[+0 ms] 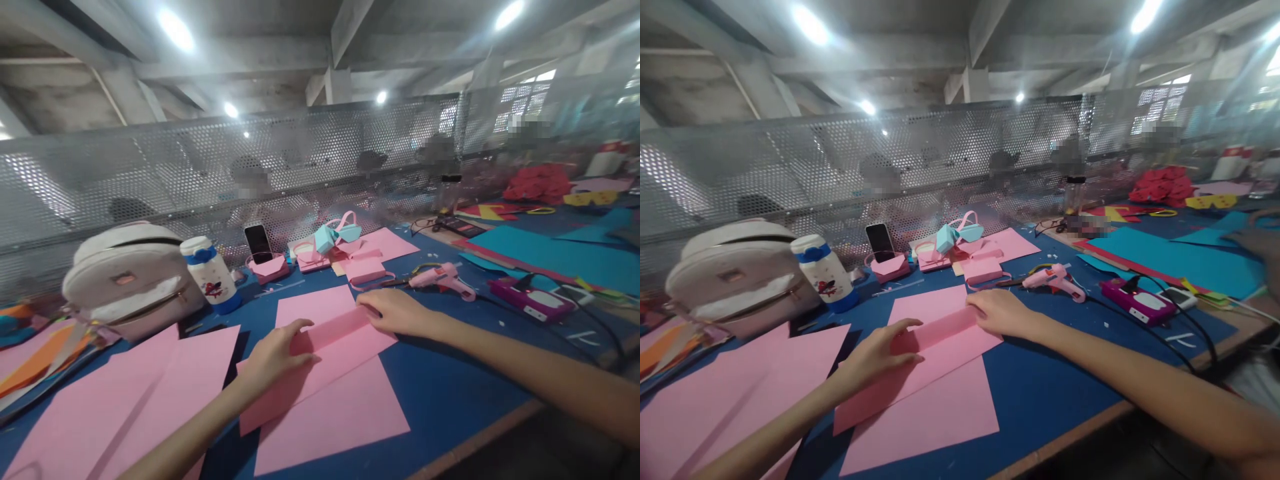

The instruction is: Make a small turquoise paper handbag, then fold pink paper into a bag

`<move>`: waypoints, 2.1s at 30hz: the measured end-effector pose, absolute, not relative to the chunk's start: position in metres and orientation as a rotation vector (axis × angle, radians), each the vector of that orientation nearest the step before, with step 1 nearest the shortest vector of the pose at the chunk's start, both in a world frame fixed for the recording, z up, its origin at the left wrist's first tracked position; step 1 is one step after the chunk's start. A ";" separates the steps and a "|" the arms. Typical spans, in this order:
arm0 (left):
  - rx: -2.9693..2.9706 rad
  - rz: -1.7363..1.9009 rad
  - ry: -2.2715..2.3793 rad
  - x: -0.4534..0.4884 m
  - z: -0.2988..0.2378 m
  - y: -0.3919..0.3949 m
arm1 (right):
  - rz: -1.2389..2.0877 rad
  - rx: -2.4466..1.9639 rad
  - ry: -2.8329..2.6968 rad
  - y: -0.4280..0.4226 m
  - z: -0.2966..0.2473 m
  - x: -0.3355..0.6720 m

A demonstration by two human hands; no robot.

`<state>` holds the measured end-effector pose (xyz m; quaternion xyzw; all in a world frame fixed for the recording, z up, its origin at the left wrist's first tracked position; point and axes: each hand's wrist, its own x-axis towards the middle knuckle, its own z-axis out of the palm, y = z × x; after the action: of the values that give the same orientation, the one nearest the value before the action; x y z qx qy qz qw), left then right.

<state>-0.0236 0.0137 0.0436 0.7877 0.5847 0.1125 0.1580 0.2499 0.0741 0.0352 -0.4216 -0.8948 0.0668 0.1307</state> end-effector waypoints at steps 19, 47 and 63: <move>2.689 0.040 1.906 -0.043 0.041 -0.019 | 0.148 -0.987 -2.854 0.080 0.034 0.239; 3.084 -0.109 1.403 -0.038 0.011 -0.072 | 0.606 -0.522 -2.963 0.013 0.009 0.196; 3.022 0.203 1.395 -0.046 -0.012 -0.091 | 0.600 -0.585 -2.983 0.002 0.012 0.182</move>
<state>-0.0461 -0.0907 -0.0117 0.9021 0.4163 0.0605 -0.0962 0.1824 0.0016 0.0120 -0.1887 -0.9625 0.1935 0.0217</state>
